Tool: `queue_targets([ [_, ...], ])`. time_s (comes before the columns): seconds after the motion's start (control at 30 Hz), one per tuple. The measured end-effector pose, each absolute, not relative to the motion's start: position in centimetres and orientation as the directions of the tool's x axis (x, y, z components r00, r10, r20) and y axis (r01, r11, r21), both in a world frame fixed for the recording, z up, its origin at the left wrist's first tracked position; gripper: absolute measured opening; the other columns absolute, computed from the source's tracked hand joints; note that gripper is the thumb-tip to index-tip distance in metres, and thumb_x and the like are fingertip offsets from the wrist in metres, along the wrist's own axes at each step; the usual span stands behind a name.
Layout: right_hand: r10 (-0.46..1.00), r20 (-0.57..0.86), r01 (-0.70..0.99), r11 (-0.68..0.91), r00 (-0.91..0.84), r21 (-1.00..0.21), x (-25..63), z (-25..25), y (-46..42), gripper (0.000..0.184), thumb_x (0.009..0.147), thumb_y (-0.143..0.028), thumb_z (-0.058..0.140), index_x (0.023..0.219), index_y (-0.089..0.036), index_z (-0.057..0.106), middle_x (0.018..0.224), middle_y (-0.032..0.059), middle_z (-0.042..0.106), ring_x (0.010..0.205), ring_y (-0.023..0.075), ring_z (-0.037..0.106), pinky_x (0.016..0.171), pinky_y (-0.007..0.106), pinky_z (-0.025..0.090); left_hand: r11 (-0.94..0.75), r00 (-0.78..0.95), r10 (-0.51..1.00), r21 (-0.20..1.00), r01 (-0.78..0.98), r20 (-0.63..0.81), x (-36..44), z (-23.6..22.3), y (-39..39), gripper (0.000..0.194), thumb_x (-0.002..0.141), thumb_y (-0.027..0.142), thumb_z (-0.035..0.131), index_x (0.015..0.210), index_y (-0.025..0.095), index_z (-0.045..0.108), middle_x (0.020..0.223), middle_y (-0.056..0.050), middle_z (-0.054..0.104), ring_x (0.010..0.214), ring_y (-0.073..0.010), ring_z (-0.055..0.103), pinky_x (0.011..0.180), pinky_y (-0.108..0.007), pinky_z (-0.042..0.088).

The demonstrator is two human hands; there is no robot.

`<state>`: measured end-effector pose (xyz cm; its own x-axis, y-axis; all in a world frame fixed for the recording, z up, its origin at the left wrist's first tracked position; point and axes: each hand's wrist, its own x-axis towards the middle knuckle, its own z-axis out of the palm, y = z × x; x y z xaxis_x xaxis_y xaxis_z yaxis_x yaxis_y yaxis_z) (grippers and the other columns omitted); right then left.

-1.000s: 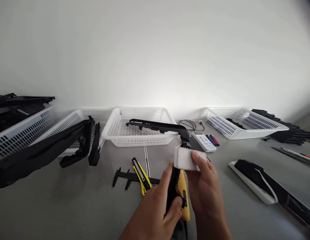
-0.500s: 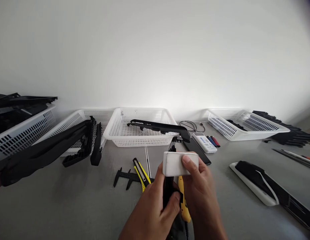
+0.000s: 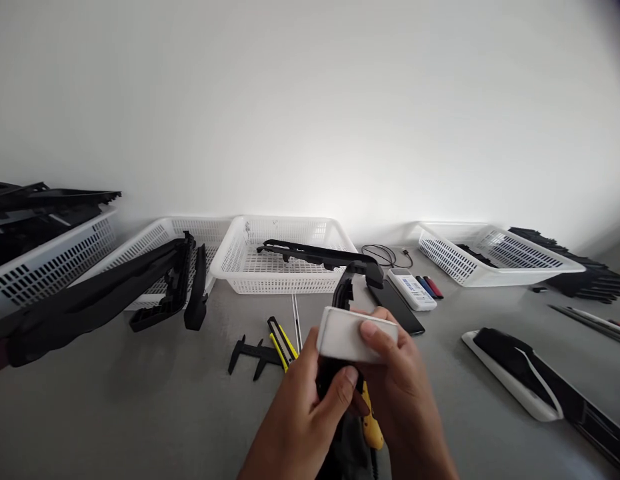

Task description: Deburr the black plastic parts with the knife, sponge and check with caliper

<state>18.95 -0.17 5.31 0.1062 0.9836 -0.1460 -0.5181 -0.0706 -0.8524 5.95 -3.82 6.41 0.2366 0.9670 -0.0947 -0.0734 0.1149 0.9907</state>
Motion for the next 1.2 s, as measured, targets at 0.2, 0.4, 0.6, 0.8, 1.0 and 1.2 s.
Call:
queue_targets([
  [0.2,0.940,-0.129,-0.477,0.040,0.317,-0.878,18.8,5.4,-0.5,0.048,0.082,-0.056,0.088,0.085,-0.026,0.052,0.059,-0.0090,0.053,0.041,0.0102,0.045,0.034,0.020,0.031,0.202,0.294,0.945,0.963,-0.179,-0.143,6.3,7.3,-3.9,0.056,0.103,0.052,0.064,0.153,0.028,0.058,0.108,-0.006,0.077,0.079,-0.0203,0.075,0.075,-0.032,0.063],
  [0.4,0.971,-0.073,-0.457,0.041,0.228,-0.889,19.4,5.8,-0.6,0.045,0.084,-0.058,0.086,0.082,-0.025,0.055,0.060,-0.0066,0.056,0.045,0.0123,0.050,0.041,0.024,0.038,0.199,0.314,0.938,0.971,-0.130,-0.150,6.3,6.8,-3.9,0.051,0.104,0.062,0.059,0.134,0.022,0.067,0.080,0.000,0.067,0.066,-0.0171,0.070,0.061,-0.026,0.058],
  [0.6,0.965,-0.082,-0.456,0.042,0.248,-0.889,19.9,5.6,-0.4,0.044,0.084,-0.052,0.088,0.079,-0.024,0.054,0.059,-0.0069,0.051,0.048,0.0126,0.050,0.045,0.024,0.041,0.160,0.282,0.950,0.985,-0.065,-0.135,6.2,6.3,-3.6,0.050,0.104,0.064,0.057,0.123,0.020,0.070,0.079,0.001,0.062,0.065,-0.0155,0.065,0.053,-0.023,0.053],
  [0.8,0.963,-0.079,-0.429,0.040,0.256,-0.903,20.5,5.7,-0.1,0.044,0.080,-0.049,0.088,0.074,-0.024,0.053,0.060,-0.0063,0.053,0.050,0.0128,0.051,0.046,0.024,0.044,0.170,0.263,0.952,0.985,-0.036,-0.155,6.2,6.2,-3.5,0.049,0.104,0.066,0.057,0.122,0.021,0.068,0.082,0.000,0.064,0.064,-0.0153,0.062,0.052,-0.023,0.050],
  [1.0,0.972,-0.085,-0.404,0.012,0.220,-0.915,21.4,5.7,-0.1,0.043,0.080,-0.050,0.089,0.074,-0.023,0.055,0.065,-0.0043,0.059,0.049,0.0126,0.051,0.044,0.025,0.042,0.132,0.165,0.978,0.991,-0.030,-0.125,6.0,6.0,-3.5,0.051,0.104,0.068,0.054,0.122,0.023,0.066,0.085,0.000,0.061,0.068,-0.0166,0.060,0.057,-0.026,0.053],
  [1.2,0.990,-0.023,-0.364,0.029,0.138,-0.931,21.4,5.9,-0.2,0.045,0.076,-0.052,0.088,0.068,-0.023,0.054,0.061,-0.0030,0.057,0.051,0.0136,0.050,0.047,0.025,0.043,0.139,0.116,0.983,0.989,0.042,-0.143,5.7,5.4,-3.6,0.062,0.104,0.069,0.053,0.146,0.024,0.060,0.085,-0.001,0.062,0.067,-0.0184,0.059,0.061,-0.030,0.054],
])
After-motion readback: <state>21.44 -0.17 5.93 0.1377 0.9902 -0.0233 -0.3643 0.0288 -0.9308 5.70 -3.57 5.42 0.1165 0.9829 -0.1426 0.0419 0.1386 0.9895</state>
